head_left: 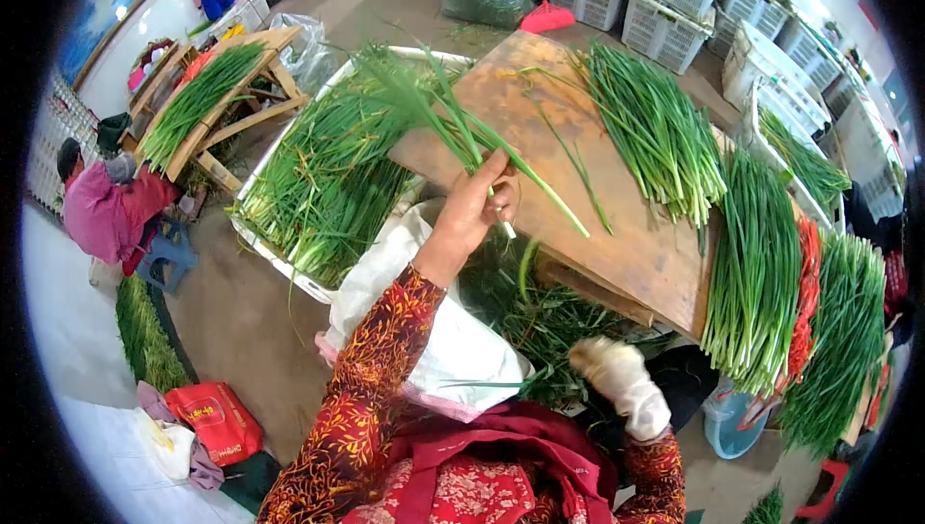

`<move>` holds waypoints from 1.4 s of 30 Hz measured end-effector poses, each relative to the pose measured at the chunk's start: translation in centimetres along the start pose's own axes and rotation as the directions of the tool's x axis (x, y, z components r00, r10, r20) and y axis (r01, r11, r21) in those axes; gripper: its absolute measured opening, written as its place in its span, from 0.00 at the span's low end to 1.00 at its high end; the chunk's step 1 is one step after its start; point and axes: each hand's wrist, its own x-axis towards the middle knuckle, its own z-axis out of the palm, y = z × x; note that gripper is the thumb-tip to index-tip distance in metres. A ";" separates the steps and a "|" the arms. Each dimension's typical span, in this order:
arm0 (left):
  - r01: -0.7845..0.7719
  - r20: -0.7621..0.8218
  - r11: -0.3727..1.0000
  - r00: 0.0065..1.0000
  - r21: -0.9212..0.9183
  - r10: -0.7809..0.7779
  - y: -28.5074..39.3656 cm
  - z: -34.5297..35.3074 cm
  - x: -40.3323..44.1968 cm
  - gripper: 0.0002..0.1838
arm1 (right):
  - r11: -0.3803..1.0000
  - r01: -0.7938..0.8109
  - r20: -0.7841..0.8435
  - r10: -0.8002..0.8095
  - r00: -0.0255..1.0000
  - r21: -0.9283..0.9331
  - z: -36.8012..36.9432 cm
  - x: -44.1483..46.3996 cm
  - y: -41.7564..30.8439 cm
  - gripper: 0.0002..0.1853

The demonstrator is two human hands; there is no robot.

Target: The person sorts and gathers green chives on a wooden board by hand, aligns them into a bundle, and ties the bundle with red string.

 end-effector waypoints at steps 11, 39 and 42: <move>0.157 0.034 0.986 0.987 0.047 -0.159 -7.7 2.7 0.2 0.16 | 0.954 0.146 -0.580 0.034 0.814 0.261 -6.4 4.0 -3.5 0.14; 0.355 0.205 0.921 0.925 -0.161 -0.321 -11.0 5.4 2.7 0.18 | 0.376 0.221 -0.310 0.195 0.930 0.900 -10.4 4.9 -0.9 0.14; 0.307 0.224 0.950 0.931 -0.060 -0.287 -10.6 4.8 2.3 0.15 | 0.386 0.176 -0.326 0.366 0.872 0.905 -10.0 5.7 -0.4 0.16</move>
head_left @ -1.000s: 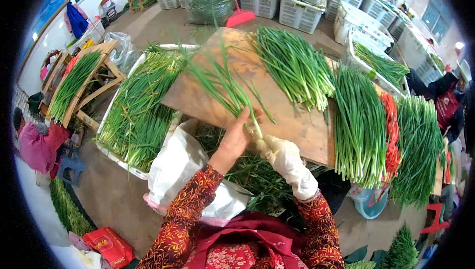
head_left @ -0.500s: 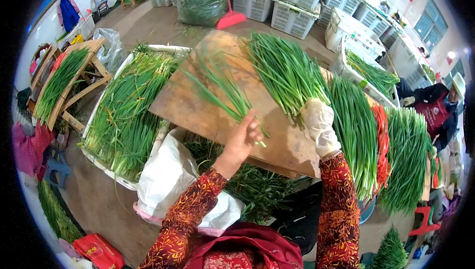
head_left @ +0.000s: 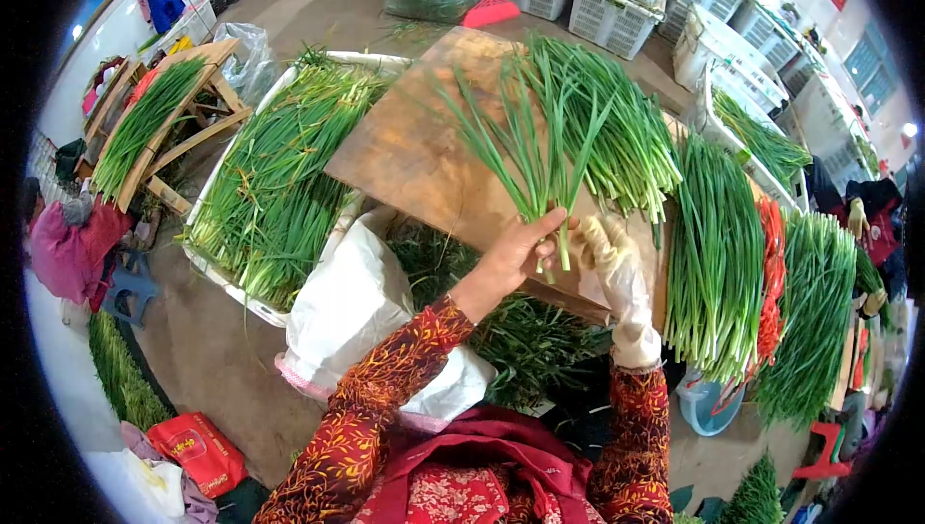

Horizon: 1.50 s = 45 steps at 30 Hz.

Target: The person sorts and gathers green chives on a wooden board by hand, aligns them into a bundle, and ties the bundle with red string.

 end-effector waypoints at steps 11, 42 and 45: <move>-0.040 -0.239 0.996 0.971 -0.076 0.020 0.3 0.4 -0.3 0.09 | 0.905 0.422 -0.074 -0.418 0.905 0.056 1.6 0.9 0.7 0.06; -0.053 0.053 0.990 0.997 -0.128 0.061 1.1 -0.3 -2.0 0.13 | 0.957 0.072 0.023 -0.082 0.996 0.280 0.7 0.3 0.1 0.17; -0.017 0.008 0.998 1.000 -0.053 0.018 1.9 0.4 -2.5 0.15 | 0.949 0.045 0.137 -0.092 0.986 0.313 0.5 1.9 -0.7 0.16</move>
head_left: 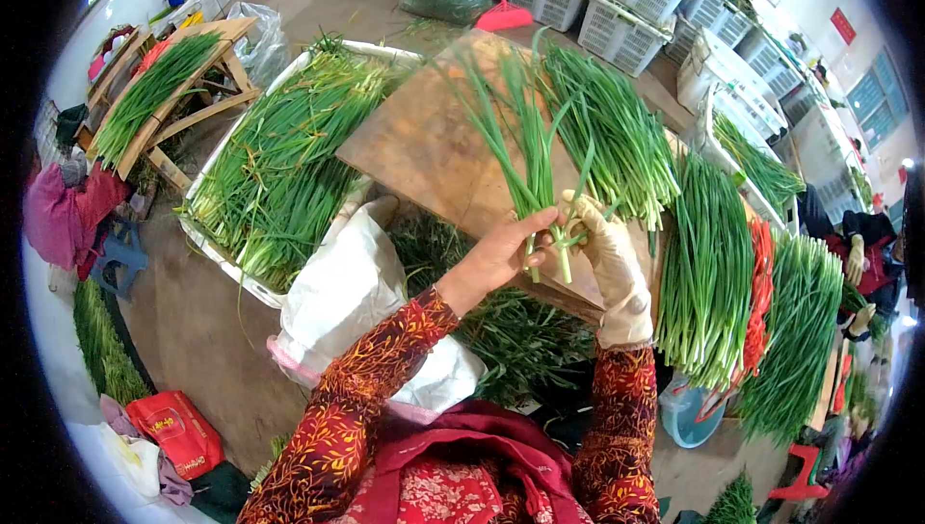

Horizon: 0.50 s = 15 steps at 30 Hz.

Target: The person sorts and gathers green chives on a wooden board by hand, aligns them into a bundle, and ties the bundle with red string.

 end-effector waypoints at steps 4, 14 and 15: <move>-0.046 -0.012 0.999 0.999 -0.008 0.046 1.9 -0.7 0.4 0.16 | 0.990 0.120 0.040 -0.123 0.992 0.075 1.2 -0.6 -0.4 0.11; -0.135 -0.358 0.960 0.908 0.247 0.220 8.4 -3.7 2.8 0.10 | 0.832 0.524 0.150 -0.504 0.851 -0.180 1.4 -8.0 3.3 0.17; -0.280 -0.301 0.929 0.888 0.242 0.347 9.9 -5.6 3.1 0.10 | 0.835 0.543 0.238 -0.511 0.826 -0.093 0.3 -8.4 4.3 0.15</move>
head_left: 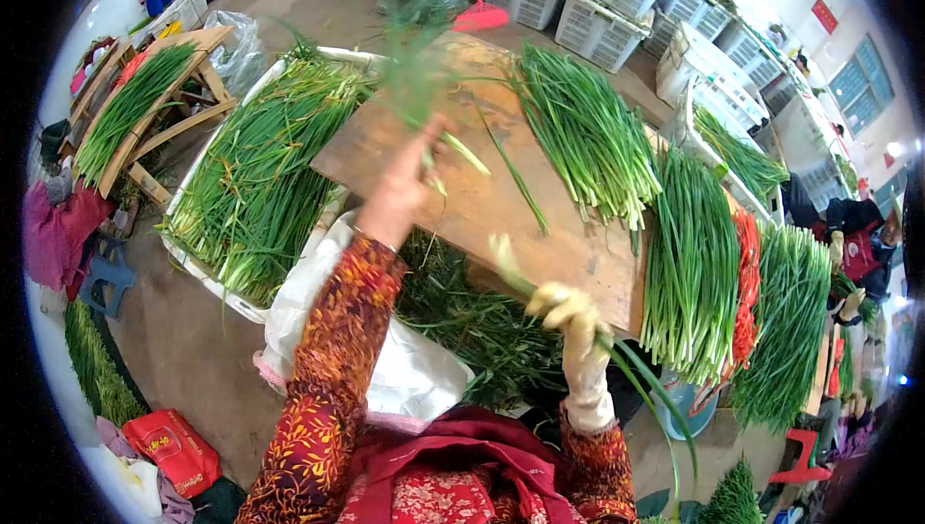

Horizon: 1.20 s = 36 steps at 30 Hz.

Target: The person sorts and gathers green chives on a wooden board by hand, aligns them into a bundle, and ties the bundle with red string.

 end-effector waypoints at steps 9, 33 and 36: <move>0.067 0.049 0.992 0.997 -0.111 -0.062 -0.8 1.3 -1.5 0.13 | 0.422 -0.081 0.065 0.319 0.946 -0.903 -5.6 8.8 0.3 0.15; 0.415 0.320 0.901 0.876 -0.122 -0.360 -10.9 7.7 -4.3 0.11 | 0.858 -0.507 -0.305 0.462 0.833 -0.087 -4.2 7.7 1.7 0.13; 0.346 0.384 0.935 0.876 -0.078 -0.293 -10.9 7.5 -4.9 0.08 | 0.787 -0.432 -0.406 0.254 0.878 -0.440 -2.9 9.2 0.1 0.14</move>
